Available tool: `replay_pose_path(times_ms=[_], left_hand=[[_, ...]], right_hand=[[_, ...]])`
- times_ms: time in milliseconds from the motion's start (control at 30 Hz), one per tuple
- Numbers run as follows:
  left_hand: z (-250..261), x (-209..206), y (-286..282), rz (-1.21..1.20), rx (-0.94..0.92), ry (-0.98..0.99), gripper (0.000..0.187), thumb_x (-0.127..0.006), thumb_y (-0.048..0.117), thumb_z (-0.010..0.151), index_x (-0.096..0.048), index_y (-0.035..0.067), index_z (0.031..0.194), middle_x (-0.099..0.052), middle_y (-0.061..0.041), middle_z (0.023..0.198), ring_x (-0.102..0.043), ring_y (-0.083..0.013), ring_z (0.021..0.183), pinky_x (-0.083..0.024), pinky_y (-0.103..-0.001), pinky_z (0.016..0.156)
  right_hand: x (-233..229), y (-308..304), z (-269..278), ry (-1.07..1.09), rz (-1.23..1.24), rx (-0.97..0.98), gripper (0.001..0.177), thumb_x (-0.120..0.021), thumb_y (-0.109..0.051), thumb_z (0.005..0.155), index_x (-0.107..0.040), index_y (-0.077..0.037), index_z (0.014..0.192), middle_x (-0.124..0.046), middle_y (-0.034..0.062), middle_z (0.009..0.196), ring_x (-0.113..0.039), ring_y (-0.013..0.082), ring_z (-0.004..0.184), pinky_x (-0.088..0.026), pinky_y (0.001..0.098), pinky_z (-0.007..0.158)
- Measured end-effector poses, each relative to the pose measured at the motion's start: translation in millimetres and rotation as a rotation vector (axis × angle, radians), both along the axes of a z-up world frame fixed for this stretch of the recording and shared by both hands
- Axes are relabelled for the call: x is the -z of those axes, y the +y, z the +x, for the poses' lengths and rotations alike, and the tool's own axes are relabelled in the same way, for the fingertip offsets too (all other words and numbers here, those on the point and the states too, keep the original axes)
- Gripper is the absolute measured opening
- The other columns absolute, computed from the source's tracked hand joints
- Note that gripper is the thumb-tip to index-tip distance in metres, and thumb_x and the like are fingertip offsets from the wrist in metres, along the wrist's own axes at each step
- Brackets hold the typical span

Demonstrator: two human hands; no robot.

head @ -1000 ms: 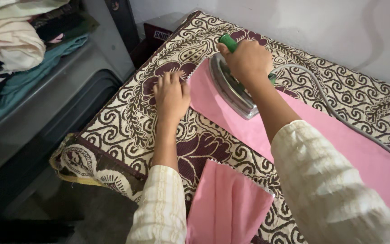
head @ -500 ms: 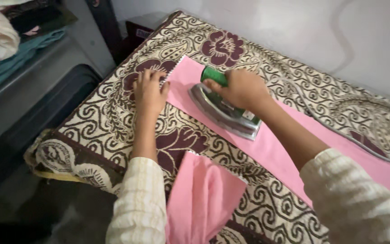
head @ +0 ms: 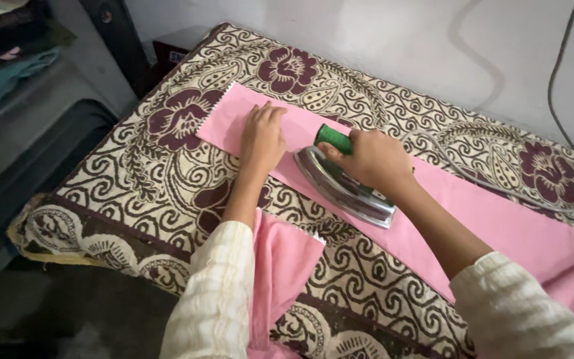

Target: The person irons a pink garment on a patterned ironing board. They use a green electric iron to smooth the fabric, repeatedly adjusting the garment's position and folding it to access different sections. The person works methodically across the surface of the clothing item.

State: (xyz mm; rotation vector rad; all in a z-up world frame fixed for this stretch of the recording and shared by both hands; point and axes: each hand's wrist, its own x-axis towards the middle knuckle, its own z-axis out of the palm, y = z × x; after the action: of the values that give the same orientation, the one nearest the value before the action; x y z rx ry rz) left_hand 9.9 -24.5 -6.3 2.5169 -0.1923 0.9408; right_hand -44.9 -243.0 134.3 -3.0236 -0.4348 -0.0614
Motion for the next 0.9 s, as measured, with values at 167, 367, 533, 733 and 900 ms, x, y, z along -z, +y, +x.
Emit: replay_pose_path(times_ms=[167,367,533,733,900], left_hand=[[7.5,11.8,-22.3,0.038,0.16,0.045,0.04,-0.049,0.019,0.103,-0.061,-0.001,0.135,-0.059,-0.02,0.145,-0.046,-0.0348,0.144,-0.029,-0.048,0.122],[-2.1,13.7,-27.5,0.225,0.118,0.264,0.064,-0.044,0.043,0.103,-0.046,0.0,0.15,-0.041,-0.015,0.16,-0.032,-0.0296,0.152,-0.019,-0.046,0.125],[-10.4,2.0,-28.3,0.304,0.1,0.324,0.083,-0.045,0.06,0.097,-0.037,0.001,0.155,-0.033,-0.014,0.164,-0.024,-0.028,0.154,-0.014,-0.046,0.124],[2.0,-4.8,-52.8,0.355,-0.025,0.524,0.087,-0.036,0.064,0.095,-0.021,0.006,0.157,-0.015,-0.01,0.17,-0.008,-0.0268,0.156,0.001,-0.051,0.123],[12.5,8.0,-105.2,0.318,0.129,0.438,0.067,-0.023,0.047,0.107,-0.023,0.009,0.162,-0.018,-0.003,0.17,-0.011,-0.0216,0.158,-0.001,-0.049,0.126]], right_hand=[[1.9,-36.5,-7.3,-0.014,-0.019,0.038,0.077,-0.055,-0.078,0.086,-0.077,-0.005,0.097,-0.074,0.0221,0.083,-0.074,0.0396,0.083,-0.058,0.0528,0.076],[0.0,-63.8,3.6,0.003,0.003,0.158,0.078,-0.056,-0.078,0.086,-0.076,-0.005,0.098,-0.074,0.0231,0.088,-0.073,0.0419,0.086,-0.058,0.0553,0.076],[2.7,-81.9,30.5,-0.028,0.004,0.208,0.081,-0.053,-0.08,0.089,-0.076,-0.002,0.096,-0.074,0.0236,0.088,-0.074,0.0423,0.086,-0.058,0.0548,0.077],[4.6,-97.8,33.8,-0.041,0.061,0.166,0.083,-0.047,-0.08,0.09,-0.076,-0.003,0.091,-0.073,0.0235,0.084,-0.073,0.042,0.082,-0.057,0.0551,0.075],[5.6,-108.0,0.0,-0.009,0.047,0.116,0.08,-0.045,-0.079,0.09,-0.075,-0.005,0.09,-0.072,0.0221,0.075,-0.073,0.0401,0.074,-0.057,0.0545,0.067]])
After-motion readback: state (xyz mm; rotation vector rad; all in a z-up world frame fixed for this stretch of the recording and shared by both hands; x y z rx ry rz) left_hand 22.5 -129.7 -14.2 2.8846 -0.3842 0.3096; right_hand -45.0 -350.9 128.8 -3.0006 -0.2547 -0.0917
